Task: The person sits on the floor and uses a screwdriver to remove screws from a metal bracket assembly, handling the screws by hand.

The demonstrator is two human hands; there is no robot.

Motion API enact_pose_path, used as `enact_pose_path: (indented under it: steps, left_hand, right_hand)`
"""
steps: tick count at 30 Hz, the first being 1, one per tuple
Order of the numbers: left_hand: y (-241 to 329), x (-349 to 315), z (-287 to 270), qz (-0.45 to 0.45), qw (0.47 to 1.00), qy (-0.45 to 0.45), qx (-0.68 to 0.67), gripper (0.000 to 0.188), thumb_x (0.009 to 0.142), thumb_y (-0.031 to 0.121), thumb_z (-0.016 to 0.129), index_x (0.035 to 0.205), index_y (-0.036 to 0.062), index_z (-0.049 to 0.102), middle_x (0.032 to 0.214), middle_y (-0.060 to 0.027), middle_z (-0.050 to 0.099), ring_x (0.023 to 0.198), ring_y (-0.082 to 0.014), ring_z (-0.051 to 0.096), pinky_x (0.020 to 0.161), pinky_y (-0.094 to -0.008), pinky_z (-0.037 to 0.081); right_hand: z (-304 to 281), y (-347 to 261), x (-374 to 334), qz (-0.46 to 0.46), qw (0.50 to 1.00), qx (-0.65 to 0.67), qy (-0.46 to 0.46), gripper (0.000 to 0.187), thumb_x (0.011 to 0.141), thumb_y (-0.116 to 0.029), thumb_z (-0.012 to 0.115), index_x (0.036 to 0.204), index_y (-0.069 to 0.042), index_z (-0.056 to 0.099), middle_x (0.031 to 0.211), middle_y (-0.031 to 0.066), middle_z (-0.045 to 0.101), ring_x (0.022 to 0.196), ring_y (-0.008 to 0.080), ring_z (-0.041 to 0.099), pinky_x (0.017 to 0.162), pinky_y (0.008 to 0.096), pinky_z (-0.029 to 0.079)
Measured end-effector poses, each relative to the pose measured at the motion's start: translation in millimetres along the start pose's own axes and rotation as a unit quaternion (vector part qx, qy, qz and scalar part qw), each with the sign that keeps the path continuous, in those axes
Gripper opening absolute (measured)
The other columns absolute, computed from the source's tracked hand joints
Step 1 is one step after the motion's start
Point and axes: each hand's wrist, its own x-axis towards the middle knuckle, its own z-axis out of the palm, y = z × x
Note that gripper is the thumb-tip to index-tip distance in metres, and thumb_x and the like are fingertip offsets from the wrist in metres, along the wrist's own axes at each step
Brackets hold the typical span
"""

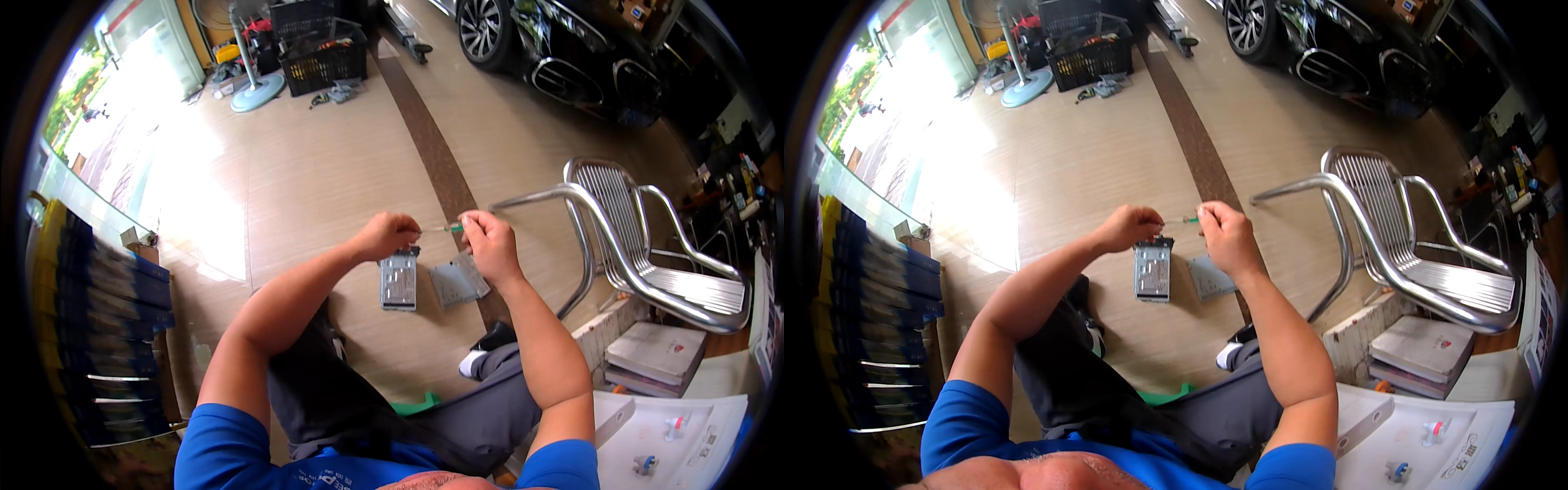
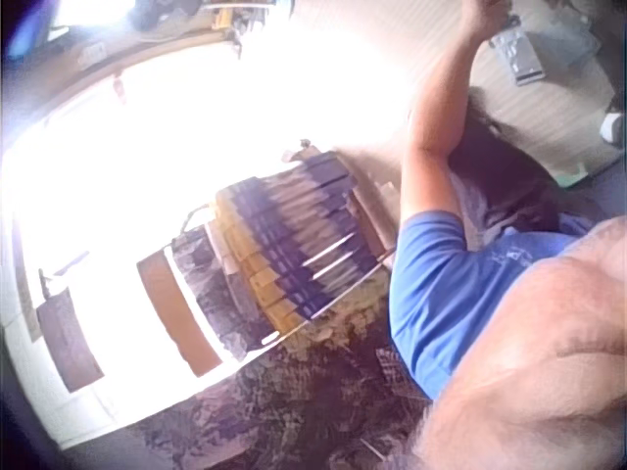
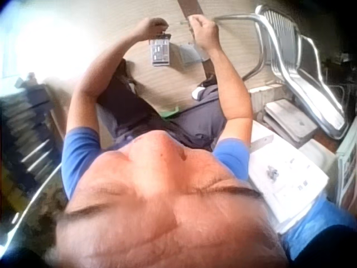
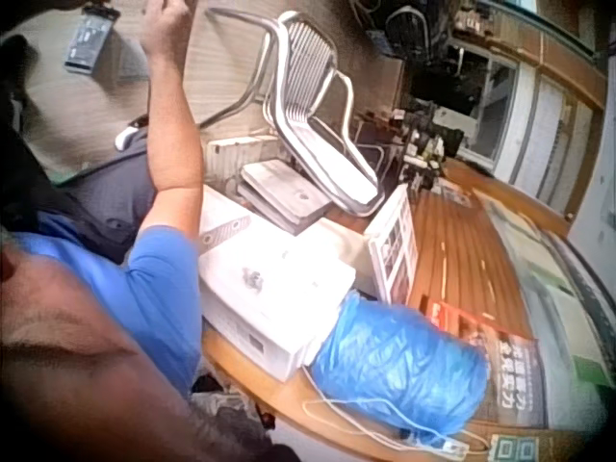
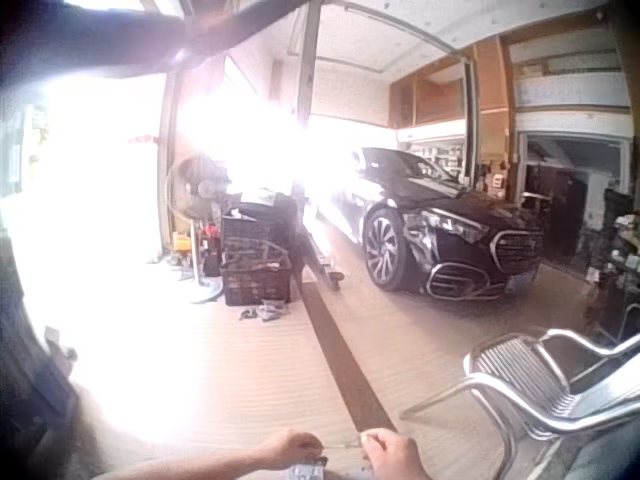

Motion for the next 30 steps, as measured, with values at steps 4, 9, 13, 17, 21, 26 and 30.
enact_pose_path:
  steps: [4, 9, 13, 17, 21, 26, 30]
  left_hand:
    - [6.5, -2.2, 0.2, -0.005, 1.000, -0.002, 0.013, 0.018, 0.091, 0.015, 0.062, 0.099, -0.0012, 0.066, 0.082, -0.0069, 0.068, 0.071, -0.0122, 0.065, 0.066, -0.0287, 0.054]
    - [8.3, -7.2, -2.8, -0.009, 1.000, 0.014, 0.016, 0.019, 0.092, 0.015, 0.060, 0.099, -0.0013, 0.065, 0.083, -0.0070, 0.068, 0.073, -0.0125, 0.066, 0.067, -0.0290, 0.054]
    - [5.5, -3.4, -3.6, -0.008, 1.000, 0.018, -0.021, 0.019, 0.093, 0.016, 0.058, 0.100, -0.0016, 0.063, 0.084, -0.0074, 0.069, 0.074, -0.0121, 0.066, 0.069, -0.0285, 0.054]
    - [8.3, -4.0, -4.7, -0.011, 0.999, 0.020, -0.031, 0.020, 0.096, 0.017, 0.057, 0.099, -0.0017, 0.062, 0.084, -0.0059, 0.067, 0.076, -0.0117, 0.065, 0.070, -0.0285, 0.054]
    - [9.0, -5.6, -6.1, -0.011, 0.998, 0.024, -0.052, 0.020, 0.097, 0.018, 0.057, 0.100, -0.0014, 0.062, 0.085, -0.0051, 0.066, 0.078, -0.0118, 0.065, 0.071, -0.0283, 0.054]
    - [10.1, -5.2, -5.6, -0.017, 0.996, 0.037, -0.076, 0.019, 0.098, 0.017, 0.056, 0.101, -0.0011, 0.061, 0.086, -0.0057, 0.066, 0.079, -0.0118, 0.064, 0.073, -0.0281, 0.055]
    - [7.6, -4.5, -6.0, -0.013, 0.996, 0.042, -0.082, 0.019, 0.098, 0.017, 0.056, 0.101, -0.0009, 0.061, 0.086, -0.0060, 0.066, 0.079, -0.0122, 0.064, 0.073, -0.0283, 0.055]
  right_hand:
    - [0.3, -1.1, -1.8, 0.032, 0.999, 0.019, 0.001, 0.020, 0.095, -0.018, 0.058, 0.096, -0.001, 0.067, 0.065, -0.0008, 0.060, 0.058, 0.0049, 0.054, 0.051, 0.0235, 0.043]
    - [6.1, -0.9, -1.0, 0.022, 0.999, 0.044, -0.006, 0.018, 0.094, -0.018, 0.060, 0.097, -0.002, 0.067, 0.066, -0.0013, 0.060, 0.055, 0.0038, 0.051, 0.050, 0.0220, 0.042]
    - [3.9, -3.4, -0.6, 0.028, 0.999, 0.021, -0.004, 0.016, 0.090, -0.014, 0.064, 0.099, -0.001, 0.066, 0.067, -0.0025, 0.059, 0.056, 0.0031, 0.050, 0.050, 0.0213, 0.042]
    - [2.4, 2.9, 0.1, 0.013, 0.999, 0.032, -0.011, 0.015, 0.089, -0.011, 0.065, 0.100, -0.001, 0.065, 0.067, -0.0031, 0.059, 0.057, 0.0027, 0.050, 0.050, 0.0212, 0.042]
    - [3.0, 3.5, 1.5, 0.019, 0.998, 0.057, -0.010, 0.015, 0.089, -0.011, 0.065, 0.100, -0.001, 0.065, 0.067, -0.0033, 0.059, 0.057, 0.0027, 0.050, 0.050, 0.0210, 0.041]
    - [0.9, 0.1, 1.3, 0.016, 0.998, 0.056, 0.007, 0.015, 0.090, -0.011, 0.064, 0.101, -0.001, 0.064, 0.067, -0.0033, 0.059, 0.055, 0.0023, 0.049, 0.047, 0.0208, 0.039]
    - [0.4, -4.3, 1.7, 0.010, 0.996, 0.092, 0.013, 0.013, 0.092, -0.011, 0.063, 0.100, 0.000, 0.064, 0.066, -0.0035, 0.058, 0.053, 0.0017, 0.047, 0.046, 0.0205, 0.036]
